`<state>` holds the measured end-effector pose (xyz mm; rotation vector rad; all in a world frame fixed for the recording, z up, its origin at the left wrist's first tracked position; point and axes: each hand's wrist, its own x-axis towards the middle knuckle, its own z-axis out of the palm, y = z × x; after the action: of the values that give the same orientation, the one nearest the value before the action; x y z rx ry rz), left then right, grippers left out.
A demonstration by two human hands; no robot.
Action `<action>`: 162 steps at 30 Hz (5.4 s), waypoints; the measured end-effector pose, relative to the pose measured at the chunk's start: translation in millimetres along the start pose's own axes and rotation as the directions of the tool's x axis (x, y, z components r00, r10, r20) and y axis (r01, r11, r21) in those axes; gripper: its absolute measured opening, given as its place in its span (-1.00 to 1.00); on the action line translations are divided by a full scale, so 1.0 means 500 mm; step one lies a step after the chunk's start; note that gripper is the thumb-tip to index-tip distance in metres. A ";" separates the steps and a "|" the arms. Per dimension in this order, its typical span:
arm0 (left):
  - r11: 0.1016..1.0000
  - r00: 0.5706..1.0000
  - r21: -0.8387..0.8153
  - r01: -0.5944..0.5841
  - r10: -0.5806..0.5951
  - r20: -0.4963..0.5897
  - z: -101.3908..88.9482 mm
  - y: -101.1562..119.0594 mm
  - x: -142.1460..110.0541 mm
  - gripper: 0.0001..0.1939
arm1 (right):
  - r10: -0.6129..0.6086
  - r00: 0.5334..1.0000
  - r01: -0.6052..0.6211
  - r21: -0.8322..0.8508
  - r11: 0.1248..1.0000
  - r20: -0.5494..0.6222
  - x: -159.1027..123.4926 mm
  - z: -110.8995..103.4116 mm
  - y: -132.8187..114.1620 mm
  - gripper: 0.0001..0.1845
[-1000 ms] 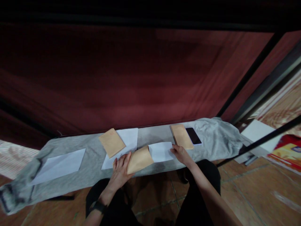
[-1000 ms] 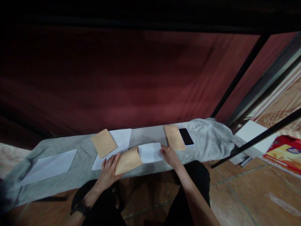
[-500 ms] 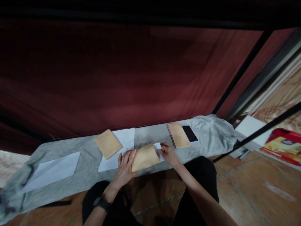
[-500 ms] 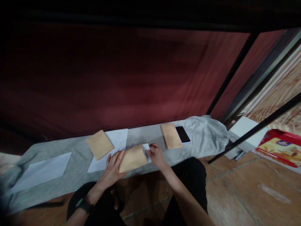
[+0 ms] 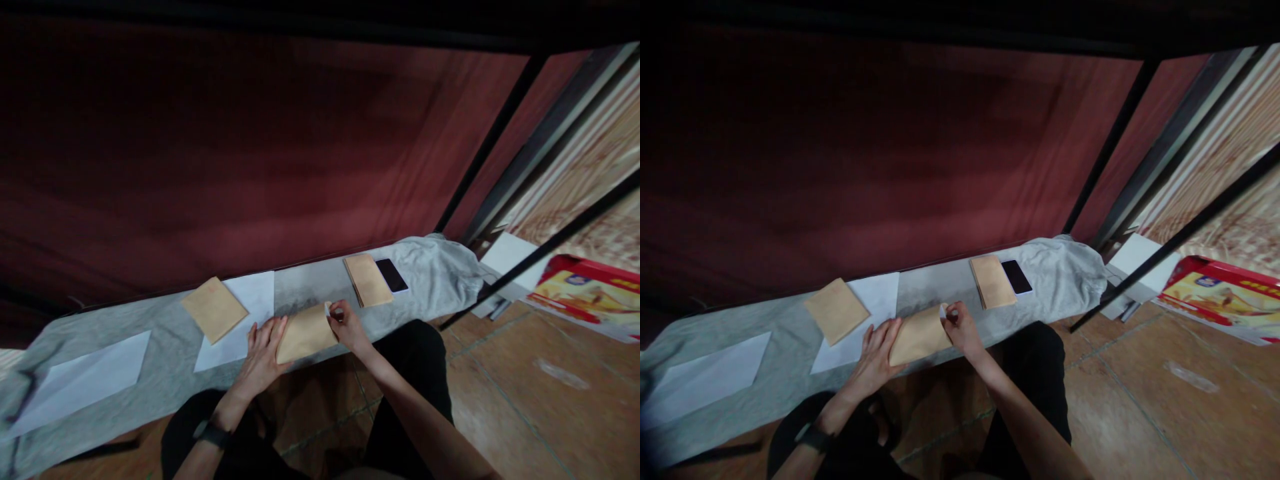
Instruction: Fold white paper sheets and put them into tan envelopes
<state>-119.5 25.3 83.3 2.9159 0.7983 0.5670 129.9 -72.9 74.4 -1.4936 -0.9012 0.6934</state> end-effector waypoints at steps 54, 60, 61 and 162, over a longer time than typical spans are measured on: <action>0.231 0.544 -0.685 0.691 -0.790 0.283 0.146 0.068 0.106 -0.68 | -0.297 0.840 0.524 -0.542 0.657 0.453 -0.013 0.008 0.136 -0.53; 0.925 0.950 -0.237 0.297 -0.311 -0.023 0.187 0.111 0.096 -0.54 | -0.299 0.844 0.526 -0.572 0.629 0.446 -0.015 0.008 0.159 -0.49; 0.962 0.973 -0.159 0.224 -0.229 -0.014 0.200 0.111 0.092 -0.52 | -0.300 0.848 0.518 -0.561 0.646 0.438 -0.009 0.004 0.159 -0.49; 0.990 0.984 -0.083 0.110 -0.097 0.152 0.204 0.030 0.017 -0.55 | -0.374 0.856 0.517 -0.586 0.624 0.357 -0.030 0.022 0.141 -0.72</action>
<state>-68.2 19.9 -6.6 2.7752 0.8745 0.3632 123.2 -79.8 2.4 -1.7163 -1.7519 0.1221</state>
